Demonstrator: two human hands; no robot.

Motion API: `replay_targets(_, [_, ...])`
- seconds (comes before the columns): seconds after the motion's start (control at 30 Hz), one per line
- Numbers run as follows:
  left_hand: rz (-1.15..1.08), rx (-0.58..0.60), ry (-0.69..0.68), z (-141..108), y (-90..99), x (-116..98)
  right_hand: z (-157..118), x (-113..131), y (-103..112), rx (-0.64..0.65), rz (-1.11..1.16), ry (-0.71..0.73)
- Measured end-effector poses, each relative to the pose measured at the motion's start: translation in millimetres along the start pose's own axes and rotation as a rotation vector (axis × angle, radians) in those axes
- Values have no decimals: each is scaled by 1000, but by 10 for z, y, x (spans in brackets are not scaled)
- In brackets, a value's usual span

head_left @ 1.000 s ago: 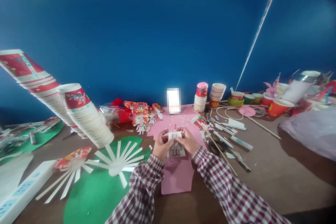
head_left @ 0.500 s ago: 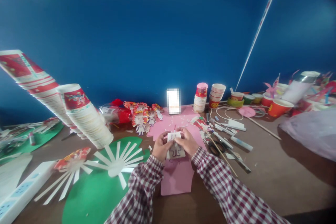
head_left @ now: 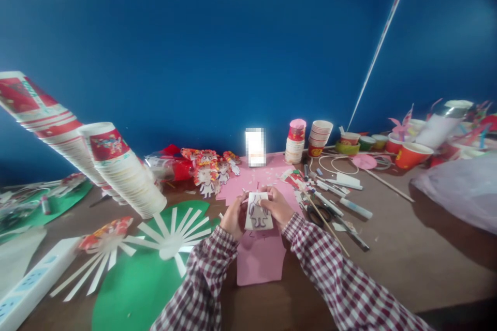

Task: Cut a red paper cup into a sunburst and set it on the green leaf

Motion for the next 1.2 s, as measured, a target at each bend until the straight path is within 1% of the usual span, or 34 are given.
replay_targets(0.1, [41, 2, -74, 22, 35, 9, -7, 6, -4, 4, -6, 9])
replay_targets(0.17, [92, -50, -145, 51, 86, 20, -9, 7, -4, 3, -22, 16])
replay_targets(0.23, [144, -115, -180, 88, 141, 40, -9, 5, -4, 6, -45, 26])
replay_targets(0.4, [211, -214, -225, 135, 199, 71, -18, -4, -10, 22, -86, 43])
replay_targets(0.63, [298, -302, -217, 126, 207, 61, -39, 0, -31, 62, -80, 41])
replay_targets(0.83, [310, -301, -204, 151, 248, 71, -37, -1, -53, 79, -56, 31])
replay_targets(1.07, [308, -318, -223, 126, 213, 64, -58, 32, -56, 66, -107, 29])
replay_targets(1.2, [366, -329, -242, 117, 210, 54, -69, 48, -56, 62, -95, 33])
Point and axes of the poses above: each hand's wrist, its own z-axis towards the middle knuckle, its own y-axis out of the back of the hand, x = y × z, the point moved 2 cm from there along z, towards the middle knuckle, and after that the axes turned 9 degrees about y, right-handed, at the moved point
